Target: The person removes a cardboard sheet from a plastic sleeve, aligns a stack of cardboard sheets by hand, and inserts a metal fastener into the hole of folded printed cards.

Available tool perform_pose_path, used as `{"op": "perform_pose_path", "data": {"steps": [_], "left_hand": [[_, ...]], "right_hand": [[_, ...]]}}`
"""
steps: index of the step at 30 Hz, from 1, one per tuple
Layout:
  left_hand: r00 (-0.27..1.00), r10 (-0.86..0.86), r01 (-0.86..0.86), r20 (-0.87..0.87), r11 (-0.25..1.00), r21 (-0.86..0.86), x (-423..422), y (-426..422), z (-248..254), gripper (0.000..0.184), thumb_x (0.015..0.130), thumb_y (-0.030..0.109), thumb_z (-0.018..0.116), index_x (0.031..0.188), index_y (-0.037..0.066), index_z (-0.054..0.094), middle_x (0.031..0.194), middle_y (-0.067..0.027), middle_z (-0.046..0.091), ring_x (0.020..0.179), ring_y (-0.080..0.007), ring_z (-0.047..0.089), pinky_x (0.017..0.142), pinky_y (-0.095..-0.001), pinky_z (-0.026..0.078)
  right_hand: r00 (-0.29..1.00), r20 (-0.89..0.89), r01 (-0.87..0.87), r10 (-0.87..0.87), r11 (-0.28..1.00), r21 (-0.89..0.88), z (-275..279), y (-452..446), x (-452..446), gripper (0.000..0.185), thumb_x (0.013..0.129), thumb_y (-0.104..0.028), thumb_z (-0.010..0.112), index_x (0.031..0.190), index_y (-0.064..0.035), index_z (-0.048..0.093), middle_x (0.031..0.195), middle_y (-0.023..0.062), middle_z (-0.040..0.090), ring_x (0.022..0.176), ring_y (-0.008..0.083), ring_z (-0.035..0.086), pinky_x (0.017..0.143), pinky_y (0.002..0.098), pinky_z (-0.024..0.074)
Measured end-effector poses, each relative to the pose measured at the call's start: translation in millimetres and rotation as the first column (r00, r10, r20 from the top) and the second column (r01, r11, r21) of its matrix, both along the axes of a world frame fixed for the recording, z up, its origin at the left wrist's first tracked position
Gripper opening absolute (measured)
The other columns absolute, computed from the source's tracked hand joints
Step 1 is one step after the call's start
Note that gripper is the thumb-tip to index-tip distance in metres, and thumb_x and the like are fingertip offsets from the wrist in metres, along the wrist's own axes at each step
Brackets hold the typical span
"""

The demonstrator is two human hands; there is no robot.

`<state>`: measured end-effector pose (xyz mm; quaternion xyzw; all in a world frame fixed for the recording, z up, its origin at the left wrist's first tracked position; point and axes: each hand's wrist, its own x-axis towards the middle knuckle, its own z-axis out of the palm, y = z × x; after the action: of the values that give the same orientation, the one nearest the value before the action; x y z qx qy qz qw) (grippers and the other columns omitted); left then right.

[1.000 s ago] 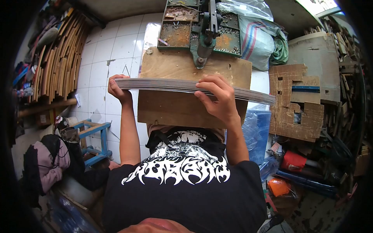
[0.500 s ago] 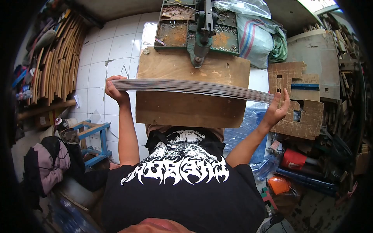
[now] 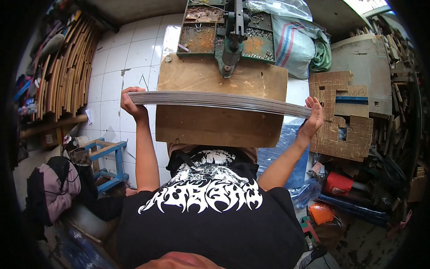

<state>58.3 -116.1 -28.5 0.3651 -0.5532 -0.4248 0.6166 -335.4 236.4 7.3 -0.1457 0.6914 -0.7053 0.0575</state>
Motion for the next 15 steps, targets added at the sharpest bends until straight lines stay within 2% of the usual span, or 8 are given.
{"op": "perform_pose_path", "data": {"steps": [4, 7, 15], "left_hand": [[0.999, -0.034, 0.034, -0.009, 0.999, 0.015, 1, 1, 4, 0.042, 0.095, 0.034, 0.035, 0.084, -0.001, 0.055, 0.072, -0.0133, 0.059, 0.067, -0.0218, 0.06, 0.065, -0.0339, 0.051], [0.999, -0.048, 0.049, -0.019, 0.999, 0.023, 2, 2, 4, 0.041, 0.095, 0.033, 0.035, 0.085, -0.001, 0.055, 0.073, -0.0138, 0.06, 0.068, -0.0221, 0.06, 0.067, -0.0343, 0.051], [0.993, -0.114, 0.114, 0.004, 0.993, 0.0, 9, 1, 6, 0.039, 0.096, 0.029, 0.035, 0.088, -0.002, 0.057, 0.079, -0.015, 0.064, 0.077, -0.0237, 0.063, 0.077, -0.0356, 0.051]], "right_hand": [[0.999, 0.021, 0.044, -0.043, 0.998, -0.046, -15, 1, -11, 0.038, 0.097, -0.026, 0.057, 0.12, 0.0042, 0.057, 0.112, 0.0168, 0.065, 0.099, 0.0224, 0.064, 0.086, 0.0329, 0.0522], [0.996, 0.031, 0.089, -0.087, 0.993, -0.08, -9, -5, -5, 0.031, 0.094, -0.021, 0.06, 0.111, 0.0053, 0.062, 0.103, 0.0173, 0.068, 0.096, 0.0231, 0.065, 0.09, 0.0345, 0.0496], [0.998, 0.016, 0.066, -0.065, 0.992, -0.104, -5, -9, -1, 0.029, 0.092, -0.017, 0.057, 0.109, 0.006, 0.063, 0.101, 0.0171, 0.068, 0.094, 0.0225, 0.065, 0.091, 0.0342, 0.0487]]}}
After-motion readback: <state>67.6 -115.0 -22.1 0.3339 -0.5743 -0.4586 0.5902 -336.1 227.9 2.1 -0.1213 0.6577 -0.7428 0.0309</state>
